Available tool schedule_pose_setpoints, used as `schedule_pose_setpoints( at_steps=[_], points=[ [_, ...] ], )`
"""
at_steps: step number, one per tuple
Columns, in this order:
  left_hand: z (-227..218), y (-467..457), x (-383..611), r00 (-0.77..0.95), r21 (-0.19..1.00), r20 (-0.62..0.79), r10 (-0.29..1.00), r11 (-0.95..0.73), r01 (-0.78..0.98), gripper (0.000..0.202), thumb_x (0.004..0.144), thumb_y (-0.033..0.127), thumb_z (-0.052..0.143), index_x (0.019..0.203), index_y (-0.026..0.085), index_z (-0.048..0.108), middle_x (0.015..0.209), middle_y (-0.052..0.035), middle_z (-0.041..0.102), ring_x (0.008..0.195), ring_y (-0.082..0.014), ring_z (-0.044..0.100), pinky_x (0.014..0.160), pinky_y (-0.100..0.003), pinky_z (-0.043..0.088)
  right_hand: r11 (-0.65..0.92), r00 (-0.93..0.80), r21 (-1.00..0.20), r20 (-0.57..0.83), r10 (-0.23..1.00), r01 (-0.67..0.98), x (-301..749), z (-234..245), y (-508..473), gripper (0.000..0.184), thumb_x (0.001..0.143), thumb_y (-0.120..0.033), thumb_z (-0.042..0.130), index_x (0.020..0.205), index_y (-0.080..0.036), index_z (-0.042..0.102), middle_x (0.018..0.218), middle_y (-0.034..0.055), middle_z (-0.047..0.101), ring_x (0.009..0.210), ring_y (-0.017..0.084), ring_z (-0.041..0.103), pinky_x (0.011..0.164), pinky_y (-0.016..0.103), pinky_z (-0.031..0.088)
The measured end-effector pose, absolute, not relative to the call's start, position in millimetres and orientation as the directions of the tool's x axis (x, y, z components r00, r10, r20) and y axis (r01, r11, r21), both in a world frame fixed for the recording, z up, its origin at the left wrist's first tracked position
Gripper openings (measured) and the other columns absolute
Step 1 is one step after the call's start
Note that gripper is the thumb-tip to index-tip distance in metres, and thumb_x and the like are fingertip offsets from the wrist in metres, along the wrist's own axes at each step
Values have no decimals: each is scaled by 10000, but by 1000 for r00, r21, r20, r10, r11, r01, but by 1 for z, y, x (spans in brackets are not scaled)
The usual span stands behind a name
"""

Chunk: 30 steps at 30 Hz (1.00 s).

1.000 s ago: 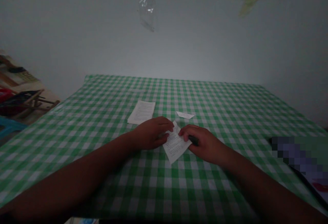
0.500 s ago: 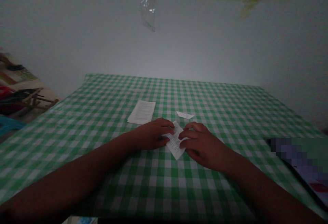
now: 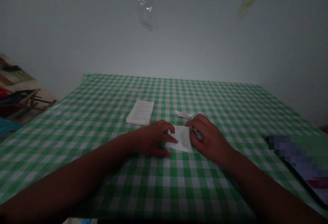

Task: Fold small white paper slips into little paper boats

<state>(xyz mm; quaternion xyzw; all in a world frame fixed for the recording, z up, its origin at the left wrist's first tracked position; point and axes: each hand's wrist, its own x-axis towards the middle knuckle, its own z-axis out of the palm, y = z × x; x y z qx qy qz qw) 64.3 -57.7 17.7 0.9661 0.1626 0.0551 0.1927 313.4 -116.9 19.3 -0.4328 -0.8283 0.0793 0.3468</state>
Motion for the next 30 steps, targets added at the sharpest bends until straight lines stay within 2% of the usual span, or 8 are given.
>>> schedule_pose_setpoints(
  at_steps=[4, 8, 13, 18, 20, 23, 25, 30],
  points=[
    [15, -57, 64, 936, 381, 54, 349, -873, 304, 493, 810, 444, 735, 1281, 350, 624, 1354, -61, 520, 1210, -275, 482, 1042, -435, 397, 534, -306, -639, 441, 844, 553, 313, 15, -121, 263, 712, -31, 501, 886, -227, 483, 744, -30, 485, 611, 125, 471, 550, 264, 403],
    [14, -56, 63, 930, 374, 74, 359, -875, 308, 501, 790, 467, 749, 1268, 371, 633, 1346, -48, 530, 1214, -282, 472, 1046, -441, 384, 558, -373, -730, 427, 823, 395, 314, 15, -123, 249, 729, -38, 492, 880, -235, 487, 814, -5, 532, 698, 150, 528, 602, 291, 449],
    [12, -56, 64, 930, 341, 108, 352, -891, 298, 548, 783, 498, 745, 1296, 356, 614, 1345, -62, 535, 1203, -300, 470, 1058, -470, 360, 657, -434, -677, 508, 744, 332, 315, 18, -118, 216, 781, -46, 482, 882, -234, 512, 899, 29, 592, 842, 193, 578, 739, 364, 492],
    [9, -54, 63, 931, 353, 129, 342, -893, 280, 536, 788, 504, 736, 1274, 311, 617, 1334, -76, 549, 1205, -298, 488, 1058, -469, 363, 710, -528, -556, 482, 699, 432, 317, 14, -113, 345, 812, -59, 505, 1107, -227, 565, 1068, 70, 630, 1039, 238, 569, 925, 454, 474],
    [10, -51, 62, 929, 394, 138, 344, -879, 268, 457, 823, 418, 715, 1251, 286, 624, 1321, -78, 567, 1203, -281, 511, 1068, -459, 370, 725, -578, -527, 451, 680, 442, 317, 11, -112, 400, 802, -55, 512, 1161, -222, 561, 1087, 76, 636, 1062, 245, 564, 941, 463, 473],
    [9, -47, 59, 911, 479, 173, 375, -840, 255, 326, 869, 209, 614, 1194, 222, 639, 1292, -91, 595, 1214, -241, 539, 1078, -415, 398, 748, -639, -520, 419, 645, 413, 317, 9, -112, 429, 781, -33, 506, 1163, -218, 570, 1089, 78, 645, 1078, 243, 567, 951, 458, 480],
    [8, -43, 58, 895, 521, 186, 405, -813, 259, 293, 868, 131, 559, 1142, 191, 645, 1274, -92, 606, 1216, -216, 548, 1079, -385, 415, 752, -661, -522, 403, 633, 402, 316, 9, -113, 442, 772, -21, 500, 1161, -215, 578, 1113, 85, 645, 1098, 240, 568, 965, 456, 480],
    [5, -40, 59, 834, 527, 206, 512, -776, 346, 178, 845, 156, 605, 1013, 173, 662, 1205, -86, 596, 1156, -208, 564, 1051, -373, 445, 755, -693, -501, 358, 626, 423, 315, 9, -117, 475, 773, -32, 510, 1215, -186, 585, 1215, 123, 633, 1186, 249, 555, 1011, 466, 475]
  ],
)
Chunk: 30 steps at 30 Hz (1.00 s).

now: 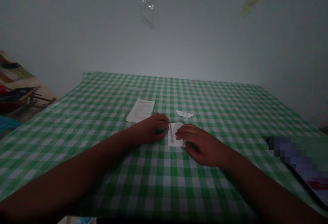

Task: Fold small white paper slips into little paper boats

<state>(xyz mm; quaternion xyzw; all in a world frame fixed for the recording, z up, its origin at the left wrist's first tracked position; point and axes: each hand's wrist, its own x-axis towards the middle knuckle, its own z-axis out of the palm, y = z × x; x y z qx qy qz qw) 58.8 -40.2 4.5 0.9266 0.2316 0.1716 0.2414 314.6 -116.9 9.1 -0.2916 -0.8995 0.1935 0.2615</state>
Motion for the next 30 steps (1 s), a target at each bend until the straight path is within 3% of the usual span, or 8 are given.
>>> schedule_pose_setpoints(
  at_steps=[12, 17, 30],
  points=[
    [4, -40, 60, 831, 510, 185, 525, -774, 375, 125, 852, 203, 640, 967, 184, 684, 1113, -65, 593, 1079, -199, 568, 1002, -358, 458, 756, -735, -468, 280, 618, 457, 312, 5, -120, 422, 862, -136, 549, 1279, -156, 602, 1356, 158, 594, 1316, 259, 500, 1126, 514, 383],
    [1, -40, 58, 832, 507, 196, 519, -780, 367, 236, 831, 258, 687, 1061, 207, 678, 1155, -69, 583, 1112, -218, 552, 1003, -383, 457, 768, -756, -470, 272, 595, 435, 311, 4, -120, 485, 816, -98, 562, 1296, -157, 594, 1388, 156, 576, 1336, 257, 488, 1134, 512, 374],
    [6, -40, 59, 843, 520, 170, 511, -773, 363, 197, 837, 257, 694, 1029, 211, 689, 1130, -63, 592, 1098, -215, 554, 1000, -383, 449, 777, -794, -384, 158, 588, 499, 309, 10, -123, 608, 839, -199, 592, 1433, -136, 480, 1508, 160, 450, 1430, 273, 350, 1176, 512, 287]
  ],
)
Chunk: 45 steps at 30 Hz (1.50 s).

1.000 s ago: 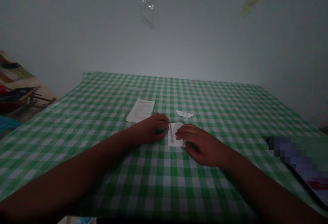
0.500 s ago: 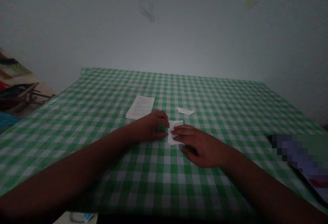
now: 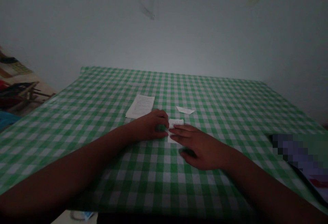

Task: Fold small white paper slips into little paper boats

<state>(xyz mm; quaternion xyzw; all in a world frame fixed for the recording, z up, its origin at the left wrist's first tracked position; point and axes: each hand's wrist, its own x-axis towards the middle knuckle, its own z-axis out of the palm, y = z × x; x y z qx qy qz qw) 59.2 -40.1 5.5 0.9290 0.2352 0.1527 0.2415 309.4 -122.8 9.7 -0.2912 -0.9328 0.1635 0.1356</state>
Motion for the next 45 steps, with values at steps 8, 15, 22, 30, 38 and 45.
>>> schedule_pose_setpoints(
  at_steps=[8, 15, 22, 30, 38, 45],
  points=[
    [8, -40, 60, 842, 521, 161, 514, -769, 370, 178, 834, 266, 706, 998, 200, 686, 1128, -61, 591, 1097, -213, 554, 999, -375, 444, 784, -800, -383, 163, 577, 488, 309, 12, -124, 574, 848, -224, 600, 1408, -135, 511, 1491, 157, 474, 1420, 272, 369, 1181, 502, 280],
    [5, -39, 59, 846, 526, 161, 509, -769, 363, 182, 829, 264, 710, 998, 199, 687, 1133, -62, 589, 1101, -214, 552, 1003, -375, 441, 786, -803, -375, 156, 576, 491, 309, 11, -123, 537, 852, -226, 601, 1376, -121, 549, 1481, 159, 486, 1419, 260, 370, 1188, 480, 268],
    [6, -40, 59, 840, 536, 162, 517, -761, 365, 188, 823, 256, 714, 1002, 207, 686, 1136, -55, 588, 1102, -207, 554, 1011, -373, 440, 787, -805, -363, 144, 576, 499, 309, 11, -124, 531, 859, -231, 589, 1374, -111, 549, 1485, 158, 482, 1424, 252, 361, 1198, 458, 247],
    [8, -40, 60, 846, 530, 153, 511, -765, 367, 174, 833, 260, 705, 996, 204, 683, 1124, -55, 586, 1088, -202, 555, 1005, -370, 442, 788, -806, -379, 156, 571, 485, 308, 12, -124, 538, 863, -230, 594, 1388, -126, 535, 1478, 162, 489, 1411, 269, 383, 1183, 489, 270],
    [6, -40, 58, 848, 527, 154, 508, -768, 364, 192, 841, 280, 698, 1019, 213, 679, 1138, -54, 581, 1109, -208, 540, 1013, -377, 434, 793, -810, -363, 148, 568, 490, 308, 11, -123, 530, 871, -236, 582, 1385, -117, 538, 1486, 162, 480, 1424, 256, 362, 1194, 471, 254],
    [7, -43, 57, 853, 507, 147, 501, -779, 370, 328, 783, 336, 753, 1068, 212, 649, 1187, -68, 555, 1119, -230, 525, 1000, -398, 441, 787, -806, -362, 138, 576, 500, 308, 10, -123, 538, 869, -240, 581, 1393, -129, 530, 1498, 155, 466, 1422, 259, 364, 1190, 478, 256]
  ],
)
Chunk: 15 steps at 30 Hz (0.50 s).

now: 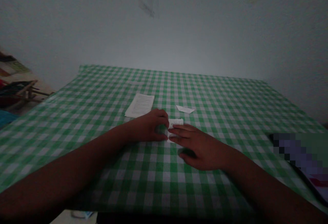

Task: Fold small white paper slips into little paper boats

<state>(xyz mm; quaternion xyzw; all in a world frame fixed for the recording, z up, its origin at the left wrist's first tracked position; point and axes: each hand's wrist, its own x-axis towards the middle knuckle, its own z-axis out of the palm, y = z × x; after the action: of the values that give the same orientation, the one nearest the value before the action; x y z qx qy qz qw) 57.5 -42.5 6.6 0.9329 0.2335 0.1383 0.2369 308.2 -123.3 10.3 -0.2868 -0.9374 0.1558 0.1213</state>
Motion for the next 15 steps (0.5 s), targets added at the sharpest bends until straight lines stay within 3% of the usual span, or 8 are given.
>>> schedule_pose_setpoints(
  at_steps=[15],
  points=[
    [7, -44, 58, 854, 507, 134, 503, -775, 377, 307, 796, 332, 746, 1075, 240, 658, 1180, -59, 554, 1122, -231, 520, 1002, -402, 437, 783, -805, -414, 170, 568, 465, 309, 9, -122, 584, 838, -195, 612, 1412, -157, 508, 1515, 140, 447, 1447, 253, 324, 1183, 472, 278]
  ],
)
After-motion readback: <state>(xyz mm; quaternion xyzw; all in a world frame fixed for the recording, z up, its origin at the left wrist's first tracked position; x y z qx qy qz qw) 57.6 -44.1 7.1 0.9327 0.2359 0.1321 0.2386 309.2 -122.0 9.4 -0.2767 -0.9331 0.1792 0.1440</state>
